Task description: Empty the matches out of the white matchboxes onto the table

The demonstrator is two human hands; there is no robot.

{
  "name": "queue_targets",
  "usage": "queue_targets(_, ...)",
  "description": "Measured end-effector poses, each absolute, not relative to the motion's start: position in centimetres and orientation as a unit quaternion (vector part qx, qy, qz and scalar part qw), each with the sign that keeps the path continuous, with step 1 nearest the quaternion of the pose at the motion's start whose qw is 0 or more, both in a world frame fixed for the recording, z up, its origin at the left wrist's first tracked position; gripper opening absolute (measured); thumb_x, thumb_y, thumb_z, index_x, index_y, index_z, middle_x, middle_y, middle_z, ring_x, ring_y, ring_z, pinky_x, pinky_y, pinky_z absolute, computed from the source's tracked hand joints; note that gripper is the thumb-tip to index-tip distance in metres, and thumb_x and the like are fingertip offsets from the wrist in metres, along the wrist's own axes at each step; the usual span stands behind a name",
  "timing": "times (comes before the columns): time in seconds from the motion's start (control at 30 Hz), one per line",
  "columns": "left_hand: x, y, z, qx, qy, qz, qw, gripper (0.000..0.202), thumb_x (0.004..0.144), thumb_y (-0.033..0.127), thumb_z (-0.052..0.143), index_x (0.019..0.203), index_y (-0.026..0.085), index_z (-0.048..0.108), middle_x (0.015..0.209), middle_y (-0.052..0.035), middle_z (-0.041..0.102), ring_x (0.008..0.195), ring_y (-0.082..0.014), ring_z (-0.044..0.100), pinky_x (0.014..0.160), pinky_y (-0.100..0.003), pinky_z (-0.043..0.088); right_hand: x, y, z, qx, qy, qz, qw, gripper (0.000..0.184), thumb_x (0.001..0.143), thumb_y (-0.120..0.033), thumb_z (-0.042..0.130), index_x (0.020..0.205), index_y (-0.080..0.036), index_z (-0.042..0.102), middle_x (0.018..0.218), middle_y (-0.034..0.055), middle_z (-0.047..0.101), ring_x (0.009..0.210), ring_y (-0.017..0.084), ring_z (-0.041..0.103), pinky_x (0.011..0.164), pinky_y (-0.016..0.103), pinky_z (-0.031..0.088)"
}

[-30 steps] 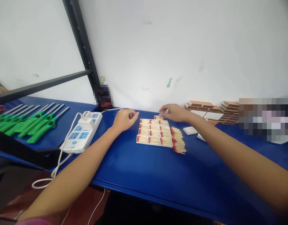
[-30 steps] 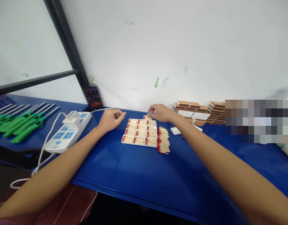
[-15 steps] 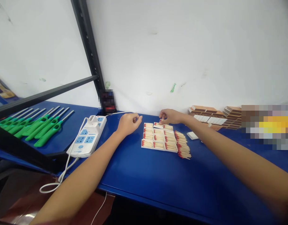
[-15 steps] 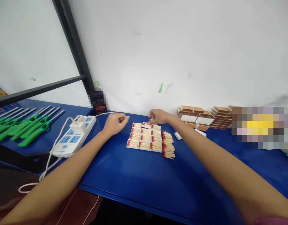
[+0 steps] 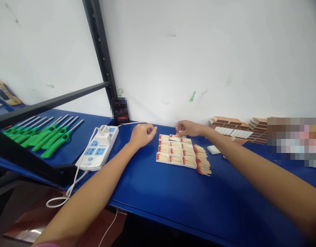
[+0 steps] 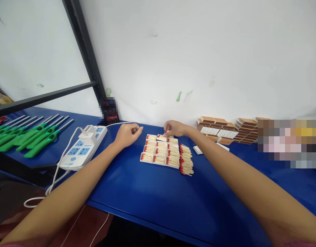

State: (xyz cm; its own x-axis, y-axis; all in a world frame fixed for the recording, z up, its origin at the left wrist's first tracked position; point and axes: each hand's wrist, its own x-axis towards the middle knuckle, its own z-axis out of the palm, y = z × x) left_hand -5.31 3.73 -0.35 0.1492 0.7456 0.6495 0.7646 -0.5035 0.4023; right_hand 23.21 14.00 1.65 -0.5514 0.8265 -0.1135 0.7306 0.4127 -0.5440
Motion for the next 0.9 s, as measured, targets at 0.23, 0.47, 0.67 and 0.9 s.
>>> queue_targets(0.23,-5.2,3.7,-0.3,-0.758,-0.500,-0.418,0.011,0.036,0.095,0.036,0.060,0.063,0.020,0.057,0.056,0.0007,0.057,0.053,-0.0136,0.049,0.060,-0.029,0.032,23.3,14.0,2.4,-0.447,-0.828,0.329,0.079,0.059,0.065,-0.055,0.088,0.107,-0.020,0.065,0.101,0.0119,0.076,0.088,0.026,0.071,0.072,0.038,0.059)
queue_targets(0.47,-5.2,3.8,-0.5,-0.762,-0.500,-0.412,0.008,0.037,0.096,0.038,0.059,0.064,0.020,0.059,0.057,0.0005,0.058,0.053,-0.0137,0.050,0.060,-0.029,0.032,26.6,12.4,4.5,-0.450,-0.830,0.313,0.099,0.043,0.070,-0.050,0.085,0.099,-0.022,0.070,0.102,0.0121,0.079,0.098,0.029,0.072,0.090,0.045,0.058)
queue_targets(0.67,-5.2,4.0,-0.6,-0.763,-0.501,-0.409,0.008,0.037,0.096,0.039,0.060,0.064,0.020,0.060,0.056,0.0007,0.057,0.053,-0.0138,0.049,0.060,-0.030,0.033,29.6,9.1,3.8,-0.473,-0.856,0.182,0.097,0.027,0.081,-0.047,0.074,0.095,-0.025,0.070,0.100,0.0105,0.079,0.101,0.032,0.071,0.086,0.046,0.055)
queue_targets(0.9,-5.0,3.8,-0.4,-0.762,-0.502,-0.409,0.004,0.039,0.096,0.040,0.059,0.062,0.020,0.058,0.054,0.0015,0.055,0.051,-0.0131,0.046,0.059,-0.029,0.033,30.2,4.9,3.2,-0.467,-0.850,0.169,0.176,0.044,0.090,-0.065,0.062,0.104,-0.025,0.074,0.103,0.0099,0.078,0.093,0.029,0.071,0.082,0.042,0.055)
